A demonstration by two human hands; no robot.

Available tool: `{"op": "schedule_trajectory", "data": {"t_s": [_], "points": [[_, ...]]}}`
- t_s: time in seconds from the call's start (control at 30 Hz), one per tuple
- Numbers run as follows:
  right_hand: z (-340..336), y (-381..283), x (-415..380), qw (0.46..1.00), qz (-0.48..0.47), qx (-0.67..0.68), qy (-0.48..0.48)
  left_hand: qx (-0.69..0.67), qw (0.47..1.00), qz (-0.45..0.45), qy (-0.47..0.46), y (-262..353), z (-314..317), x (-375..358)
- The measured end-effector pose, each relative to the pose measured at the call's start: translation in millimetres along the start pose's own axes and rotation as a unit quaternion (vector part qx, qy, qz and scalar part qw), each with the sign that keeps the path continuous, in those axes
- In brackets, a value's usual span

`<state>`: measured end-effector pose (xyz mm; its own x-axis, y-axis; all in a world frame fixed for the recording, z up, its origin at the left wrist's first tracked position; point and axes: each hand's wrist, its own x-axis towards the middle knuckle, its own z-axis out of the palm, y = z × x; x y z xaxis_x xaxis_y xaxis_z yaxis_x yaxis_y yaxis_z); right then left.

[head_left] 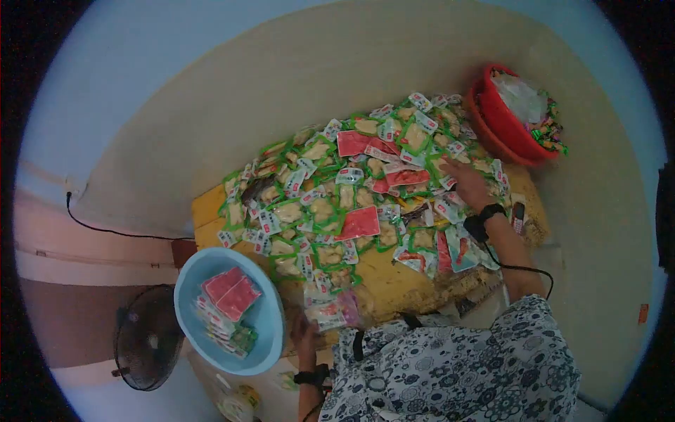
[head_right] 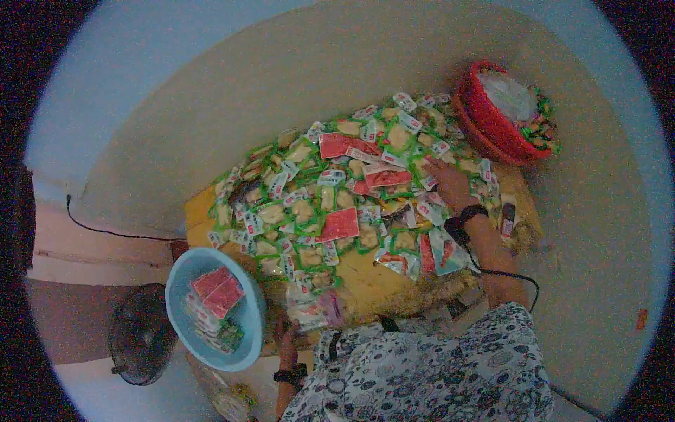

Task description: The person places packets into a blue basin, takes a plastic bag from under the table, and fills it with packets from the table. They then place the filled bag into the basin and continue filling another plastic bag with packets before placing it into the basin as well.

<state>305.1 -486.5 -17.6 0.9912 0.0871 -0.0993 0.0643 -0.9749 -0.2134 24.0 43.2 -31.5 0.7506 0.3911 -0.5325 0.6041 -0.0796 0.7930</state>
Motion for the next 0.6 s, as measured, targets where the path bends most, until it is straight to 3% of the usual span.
{"op": "schedule_trajectory", "data": {"t_s": [0.13,0.3,0.4,0.47,0.5,0.53,0.6], "points": [[-3.3,6.4,-27.2,0.999,0.001,-0.012,0.048,-0.027,0.999,-0.008,-0.037,-1.3,-0.9,1.8],[17.1,17.6,-27.3,0.999,0.013,0.014,0.046,-0.038,0.998,-0.002,0.044,-16.0,4.9,3.6],[28.7,27.1,-33.8,0.993,-0.012,0.067,0.092,-0.055,0.998,-0.017,-0.006,22.6,16.5,-15.2],[31.6,28.7,-37.6,0.995,0.028,0.083,0.052,-0.054,0.997,-0.060,0.018,-53.7,-13.0,20.3],[32.4,33.1,-36.3,0.994,0.051,0.090,0.036,-0.047,0.997,-0.060,0.021,-53.3,-9.6,26.5],[33.7,35.7,-37.1,0.994,0.049,0.085,0.044,-0.040,0.997,-0.060,0.025,-51.8,-5.8,32.6],[34.4,32.3,-43.7,0.994,0.049,0.078,0.056,-0.006,0.999,-0.029,0.025,14.0,21.4,-9.1]]}}
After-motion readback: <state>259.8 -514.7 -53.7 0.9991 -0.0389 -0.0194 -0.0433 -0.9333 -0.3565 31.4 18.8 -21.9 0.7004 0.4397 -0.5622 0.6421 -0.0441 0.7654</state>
